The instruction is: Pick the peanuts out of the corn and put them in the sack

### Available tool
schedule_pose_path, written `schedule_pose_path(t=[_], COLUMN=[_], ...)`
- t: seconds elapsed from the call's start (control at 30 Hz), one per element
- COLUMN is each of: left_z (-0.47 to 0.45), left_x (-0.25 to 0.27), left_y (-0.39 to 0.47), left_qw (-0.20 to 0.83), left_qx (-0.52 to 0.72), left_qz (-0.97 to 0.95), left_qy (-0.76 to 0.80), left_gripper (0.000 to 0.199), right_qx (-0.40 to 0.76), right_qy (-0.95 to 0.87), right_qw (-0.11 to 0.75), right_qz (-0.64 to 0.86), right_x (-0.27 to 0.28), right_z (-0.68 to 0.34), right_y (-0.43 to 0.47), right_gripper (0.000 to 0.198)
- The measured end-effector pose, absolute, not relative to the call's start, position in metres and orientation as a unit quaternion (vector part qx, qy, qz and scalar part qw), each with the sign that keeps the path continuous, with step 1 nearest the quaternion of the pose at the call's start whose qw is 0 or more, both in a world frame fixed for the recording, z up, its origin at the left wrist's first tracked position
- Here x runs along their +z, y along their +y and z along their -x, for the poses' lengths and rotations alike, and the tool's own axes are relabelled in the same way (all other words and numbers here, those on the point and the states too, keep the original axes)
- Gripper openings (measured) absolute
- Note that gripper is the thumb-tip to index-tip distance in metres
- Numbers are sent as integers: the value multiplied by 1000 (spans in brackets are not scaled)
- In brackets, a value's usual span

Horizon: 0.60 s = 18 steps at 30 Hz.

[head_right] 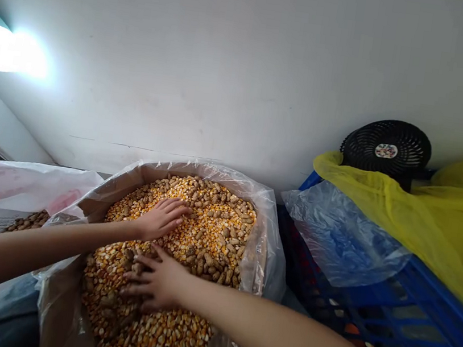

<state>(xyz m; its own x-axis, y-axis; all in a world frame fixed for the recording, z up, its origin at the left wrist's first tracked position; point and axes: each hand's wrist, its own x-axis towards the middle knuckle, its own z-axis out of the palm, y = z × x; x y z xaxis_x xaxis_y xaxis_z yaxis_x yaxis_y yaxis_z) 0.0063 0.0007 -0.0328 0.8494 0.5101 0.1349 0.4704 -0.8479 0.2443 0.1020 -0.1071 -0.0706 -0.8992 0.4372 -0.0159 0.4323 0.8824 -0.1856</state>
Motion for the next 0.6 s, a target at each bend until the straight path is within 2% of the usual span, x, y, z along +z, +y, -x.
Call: schedule_pose_path(t=[0.1, 0.23, 0.47, 0.6], left_z=[-3, 24, 44, 29], left_x=[-31, -46, -74, -59], left_y=[39, 69, 88, 93], left_qw=[62, 50, 69, 67], left_qx=[115, 180, 176, 162], left_qz=[-938, -902, -864, -836], left_qy=[321, 390, 466, 520], left_gripper=[43, 46, 41, 35], right_qx=[78, 105, 92, 58], right_qy=[-950, -892, -672, -672], right_qw=[26, 95, 294, 273], right_qz=[301, 430, 674, 686], right_x=[-59, -37, -39, -44], right_z=[-119, -172, -244, -240], right_y=[-66, -33, -6, 2], right_gripper=[46, 50, 36, 31])
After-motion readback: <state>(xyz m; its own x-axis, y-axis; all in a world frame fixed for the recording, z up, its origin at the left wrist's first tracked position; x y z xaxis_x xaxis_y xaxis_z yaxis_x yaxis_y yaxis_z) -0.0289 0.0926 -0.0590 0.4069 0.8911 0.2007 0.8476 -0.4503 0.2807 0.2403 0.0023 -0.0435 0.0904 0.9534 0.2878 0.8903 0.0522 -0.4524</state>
